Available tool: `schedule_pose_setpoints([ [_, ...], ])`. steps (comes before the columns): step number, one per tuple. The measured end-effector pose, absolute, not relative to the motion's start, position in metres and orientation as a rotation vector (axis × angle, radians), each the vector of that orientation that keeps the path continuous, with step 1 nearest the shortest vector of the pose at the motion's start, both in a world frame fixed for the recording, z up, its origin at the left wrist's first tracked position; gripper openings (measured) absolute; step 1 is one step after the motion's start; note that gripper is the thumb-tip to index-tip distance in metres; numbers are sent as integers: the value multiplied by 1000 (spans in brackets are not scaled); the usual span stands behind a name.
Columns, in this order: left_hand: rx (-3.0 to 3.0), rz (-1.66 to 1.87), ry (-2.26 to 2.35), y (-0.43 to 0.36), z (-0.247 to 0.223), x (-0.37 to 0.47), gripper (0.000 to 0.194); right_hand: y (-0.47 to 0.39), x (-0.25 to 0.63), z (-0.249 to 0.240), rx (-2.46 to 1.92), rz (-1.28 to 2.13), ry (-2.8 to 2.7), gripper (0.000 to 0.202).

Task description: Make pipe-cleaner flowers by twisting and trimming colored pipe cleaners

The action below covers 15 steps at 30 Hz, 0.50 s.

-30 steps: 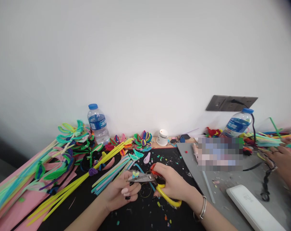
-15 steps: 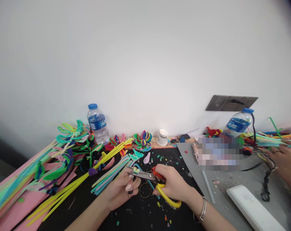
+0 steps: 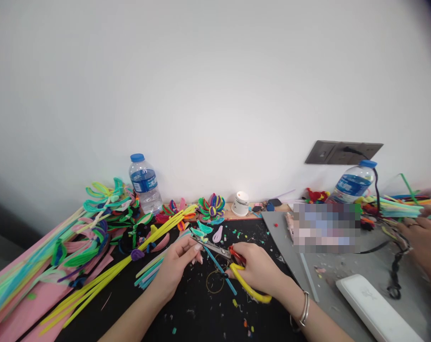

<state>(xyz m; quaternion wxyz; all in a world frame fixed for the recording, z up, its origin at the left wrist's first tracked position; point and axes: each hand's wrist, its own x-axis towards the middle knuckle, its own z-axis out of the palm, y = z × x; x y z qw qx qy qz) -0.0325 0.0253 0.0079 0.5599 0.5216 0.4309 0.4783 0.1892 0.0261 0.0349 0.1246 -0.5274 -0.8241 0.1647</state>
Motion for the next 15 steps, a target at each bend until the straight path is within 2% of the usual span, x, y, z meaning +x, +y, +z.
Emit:
schedule_pose_setpoints([
  [8, 1712, 1141, 1365, 18, 11, -31, 29, 18, 181, 36, -1699, 521, -2351, 34],
  [15, 1990, 1231, 1474, 17, 8, -32, 22, 5, 172, 34, -1825, 605, -2259, 33],
])
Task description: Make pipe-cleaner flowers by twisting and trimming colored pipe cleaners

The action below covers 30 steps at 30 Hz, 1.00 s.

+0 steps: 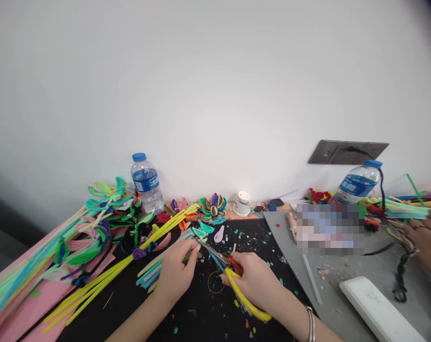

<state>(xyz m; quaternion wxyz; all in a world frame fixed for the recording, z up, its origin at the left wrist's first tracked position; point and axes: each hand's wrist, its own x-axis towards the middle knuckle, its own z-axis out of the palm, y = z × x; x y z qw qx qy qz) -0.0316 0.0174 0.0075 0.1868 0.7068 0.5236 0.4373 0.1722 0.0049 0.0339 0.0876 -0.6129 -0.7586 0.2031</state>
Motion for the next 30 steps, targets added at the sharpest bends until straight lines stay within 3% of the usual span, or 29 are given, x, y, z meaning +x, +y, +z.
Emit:
schedule_pose_setpoints([
  [30, 1077, 1214, 1028, 18, 10, -22, 27, 11, 171, 27, -1679, 430, -2229, 39],
])
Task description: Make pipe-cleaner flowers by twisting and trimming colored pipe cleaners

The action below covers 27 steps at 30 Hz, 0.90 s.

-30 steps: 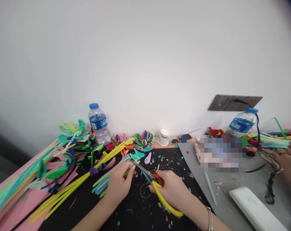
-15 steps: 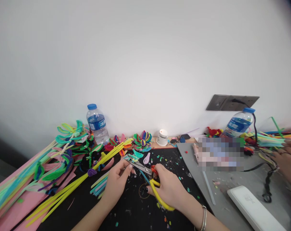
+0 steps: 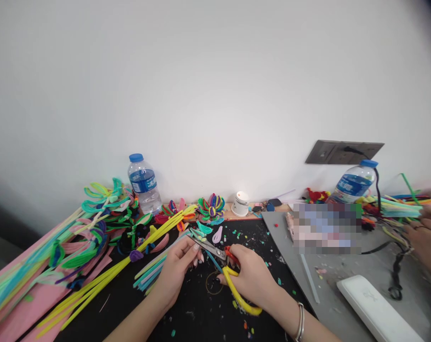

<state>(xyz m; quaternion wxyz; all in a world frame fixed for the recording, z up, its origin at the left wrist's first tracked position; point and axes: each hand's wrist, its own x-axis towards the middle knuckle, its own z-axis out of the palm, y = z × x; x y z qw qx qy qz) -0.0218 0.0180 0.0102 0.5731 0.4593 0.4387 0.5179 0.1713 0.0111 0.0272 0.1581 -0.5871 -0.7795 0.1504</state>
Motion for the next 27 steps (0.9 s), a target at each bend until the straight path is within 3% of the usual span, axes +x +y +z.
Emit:
schedule_pose_setpoints([
  [17, 1291, 1198, 1155, 19, 13, -22, 26, 10, 173, 25, -1667, 423, -2295, 9],
  [27, 1320, 1198, 1147, 19, 11, -23, 27, 21, 184, 25, -1613, 298, -2243, 24],
])
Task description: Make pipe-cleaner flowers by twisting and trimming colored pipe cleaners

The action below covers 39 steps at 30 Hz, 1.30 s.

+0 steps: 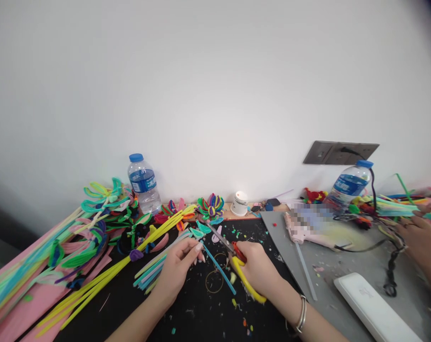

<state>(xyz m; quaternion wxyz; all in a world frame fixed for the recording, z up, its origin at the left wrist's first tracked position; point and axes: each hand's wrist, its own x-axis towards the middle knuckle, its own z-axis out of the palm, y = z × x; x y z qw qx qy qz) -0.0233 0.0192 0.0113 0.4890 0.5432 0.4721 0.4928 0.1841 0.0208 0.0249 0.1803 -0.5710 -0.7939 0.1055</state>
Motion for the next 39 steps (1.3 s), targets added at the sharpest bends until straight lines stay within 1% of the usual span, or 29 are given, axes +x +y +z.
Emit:
schedule_pose_setpoints([
  [2, 1302, 1198, 1151, 19, 11, -23, 26, 26, 189, 27, -1678, 230, -2172, 30],
  [4, 1266, 1209, 1160, 20, 10, -23, 24, 32, 195, 30, -1778, 185, -2077, 32],
  [8, 1166, 1254, 1165, 21, 4, -23, 17, 42, 206, 33, -1944, 171, -1938, 21],
  [12, 1024, 1206, 1181, 20, 2, -22, 24, 49, 215, 27, -2064, 223, -1900, 22],
  [15, 983, 1182, 1145, 19, 4, -20, 26, 53, 218, 18, -2067, 204, -1954, 20],
  [19, 933, 1179, 1109, 19, 8, -18, 33, 54, 219, 11, -1961, 141, -2015, 17],
  [23, 918, 1136, 1090, 17, 8, -17, 28, 44, 212, 21, -1646, 61, -1981, 16],
  [24, 911, 1120, 1087, 16, 8, -16, 27, 40, 209, 24, -1529, 130, -2002, 15],
  [27, 923, 1059, 1076, 13, 6, -13, 24, 28, 195, 27, -1219, 499, -2193, 15],
  [29, 954, 1020, 1066, 11, 5, -11, 22, 21, 186, 25, -1071, 593, -2264, 2],
  [30, 973, 999, 1061, 11, 5, -10, 22, 19, 182, 24, -1021, 587, -2254, 15],
  [31, 997, 980, 1059, 11, 4, -10, 22, 17, 179, 22, -996, 568, -2207, 20],
  [35, 1152, 894, 1039, 10, 5, -9, 22, 15, 175, 20, -1019, 550, -2069, 18],
  [39, 1330, 833, 994, 7, 8, -7, 20, 14, 173, 18, -1073, 548, -2060, 19],
])
